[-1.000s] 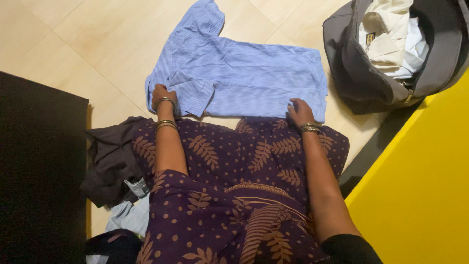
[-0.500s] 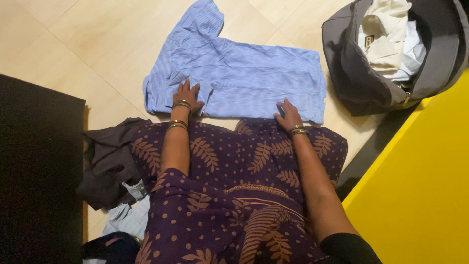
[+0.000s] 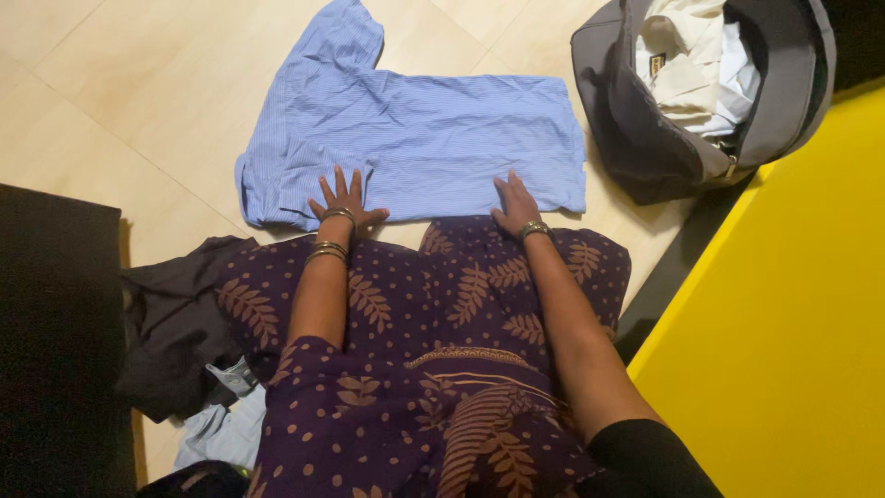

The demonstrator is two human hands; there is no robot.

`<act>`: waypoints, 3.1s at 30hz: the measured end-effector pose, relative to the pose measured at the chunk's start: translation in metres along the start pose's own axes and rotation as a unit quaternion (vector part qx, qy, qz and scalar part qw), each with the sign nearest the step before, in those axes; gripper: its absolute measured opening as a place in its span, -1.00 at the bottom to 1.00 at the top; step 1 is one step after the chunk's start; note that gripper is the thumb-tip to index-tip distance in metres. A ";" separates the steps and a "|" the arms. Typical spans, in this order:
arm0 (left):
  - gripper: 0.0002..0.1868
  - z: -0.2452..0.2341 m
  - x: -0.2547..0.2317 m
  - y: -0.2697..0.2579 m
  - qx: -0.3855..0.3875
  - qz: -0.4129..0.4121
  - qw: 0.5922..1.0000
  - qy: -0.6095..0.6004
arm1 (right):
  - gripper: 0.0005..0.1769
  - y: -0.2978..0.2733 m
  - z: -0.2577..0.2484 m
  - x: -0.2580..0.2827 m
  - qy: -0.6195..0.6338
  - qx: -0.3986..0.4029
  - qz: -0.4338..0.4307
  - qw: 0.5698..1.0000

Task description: The person folds a light blue striped shirt and places it into a gray bag. They then pick up a dark gray shirt, lay it flat, and begin buttoning it.

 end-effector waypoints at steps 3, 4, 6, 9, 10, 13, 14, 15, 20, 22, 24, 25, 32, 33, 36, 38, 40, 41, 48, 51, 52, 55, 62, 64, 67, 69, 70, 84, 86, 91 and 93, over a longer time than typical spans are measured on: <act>0.36 0.004 0.000 0.000 0.011 -0.016 1.000 -0.006 | -0.17 0.005 -0.008 0.009 -0.013 0.030 0.022 0.999; 0.36 0.005 0.001 0.002 0.012 -0.022 1.000 -0.011 | -0.23 0.004 -0.015 0.016 -0.027 0.003 0.005 1.000; 0.37 0.008 0.000 0.007 0.001 -0.025 1.000 0.000 | -0.32 0.001 -0.029 0.034 -0.054 -0.052 -0.030 0.997; 0.36 0.012 0.000 0.012 -0.009 -0.024 1.000 0.000 | -0.70 -0.003 -0.044 0.058 0.004 0.052 0.074 0.996; 0.35 0.012 0.000 0.013 -0.010 -0.023 1.000 -0.004 | -0.69 -0.009 -0.044 0.068 0.044 0.095 0.093 0.990; 0.33 0.011 0.001 0.011 -0.003 -0.028 1.000 -0.001 | -0.64 -0.029 -0.029 0.080 0.082 0.233 0.119 0.962; 0.33 0.011 0.000 0.009 -0.003 -0.028 1.000 -0.002 | -0.64 -0.032 -0.021 0.075 0.044 0.278 0.108 0.954; 0.32 0.009 0.000 0.007 -0.003 -0.028 1.000 -0.003 | -0.64 -0.035 -0.008 0.069 0.006 0.322 0.094 0.942; 0.33 0.004 -0.006 0.000 0.004 -0.040 0.999 0.010 | -0.62 -0.049 0.059 0.051 -0.061 0.450 0.057 0.889; 0.33 0.002 -0.007 0.000 0.002 -0.048 0.999 0.008 | -0.58 -0.050 0.065 0.052 -0.046 0.469 0.081 0.878; 0.32 0.004 -0.006 -0.001 -0.011 -0.035 0.999 -0.001 | -0.58 -0.043 0.065 0.056 -0.034 0.476 0.091 0.874; 0.32 0.005 -0.004 -0.002 -0.018 -0.030 0.999 -0.006 | -0.58 -0.041 0.063 0.059 -0.034 0.464 0.077 0.882; 0.34 0.014 -0.005 0.006 -0.016 -0.038 0.999 0.004 | -0.52 -0.021 0.006 0.102 0.037 0.153 0.138 0.978; 0.35 0.013 -0.005 0.003 -0.008 -0.040 0.999 0.002 | -0.49 -0.013 0.001 0.109 -0.002 0.088 0.058 0.994; 0.41 0.006 -0.013 -0.015 0.000 -0.047 0.999 0.016 | -0.27 0.005 -0.002 0.122 -0.079 -0.022 -0.096 0.992; 0.45 0.003 -0.016 -0.029 -0.003 -0.050 0.998 0.031 | -0.18 0.016 0.005 0.127 -0.082 0.028 -0.078 0.993; 0.47 0.002 -0.019 -0.040 -0.008 -0.053 0.997 0.047 | -0.12 0.023 0.010 0.129 -0.080 0.083 -0.048 0.992; 0.48 0.001 -0.021 -0.042 -0.008 -0.053 0.997 0.046 | -0.09 0.024 0.010 0.127 -0.078 0.110 -0.034 0.990; 0.48 0.004 -0.019 -0.036 -0.006 -0.060 0.997 0.043 | -0.08 0.023 -0.019 0.072 -0.044 0.028 0.235 0.971; 0.48 0.006 -0.018 -0.032 0.002 -0.061 0.997 0.048 | -0.06 0.013 -0.040 0.038 -0.013 0.002 0.356 0.934; 0.48 0.006 -0.018 -0.031 0.002 -0.061 0.997 0.049 | -0.06 0.010 -0.046 0.029 -0.004 -0.015 0.380 0.925; 0.48 0.006 -0.018 -0.031 0.003 -0.064 0.997 0.051 | -0.04 0.006 -0.052 0.018 -0.001 -0.050 0.422 0.905; 0.49 0.006 -0.019 -0.028 0.006 -0.065 0.997 0.050 | -0.11 0.024 -0.024 0.106 -0.034 0.006 0.069 0.997; 0.48 0.006 -0.019 -0.029 0.001 -0.064 0.997 0.052 | -0.12 0.025 -0.016 0.134 -0.042 0.066 -0.001 0.997; 0.49 0.005 -0.020 -0.030 0.006 -0.066 0.997 0.048 | -0.11 0.032 -0.013 0.139 -0.080 0.133 0.011 0.988; 0.48 0.005 -0.021 -0.031 0.006 -0.066 0.997 0.047 | -0.11 0.027 -0.017 0.122 -0.066 0.093 0.050 0.992; 0.48 0.004 -0.020 -0.032 0.005 -0.067 0.997 0.047 | -0.09 0.027 -0.019 0.108 -0.059 0.084 0.104 0.989; 0.50 0.004 -0.021 -0.035 0.011 -0.067 0.997 0.046 | -0.02 0.022 -0.001 0.025 -0.042 -0.027 0.288 0.956; 0.50 0.004 -0.022 -0.039 0.012 -0.069 0.996 0.046 | -0.04 0.023 0.002 0.031 -0.042 -0.031 0.271 0.961; 0.48 0.004 -0.020 -0.046 0.015 -0.068 0.997 0.044 | -0.07 0.024 0.004 0.035 -0.065 -0.018 0.205 0.976; 0.48 0.003 -0.020 -0.048 0.015 -0.067 0.997 0.047 | -0.08 0.024 0.009 0.036 -0.058 -0.001 0.197 0.979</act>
Point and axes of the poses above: each hand's wrist, its own y-axis towards the middle knuckle, its own z-axis out of the palm, x = y × z, the point moved 3 cm from there along y, towards the middle knuckle, and after that the axes turned 11 degrees about -z, right-handed, at the moved point
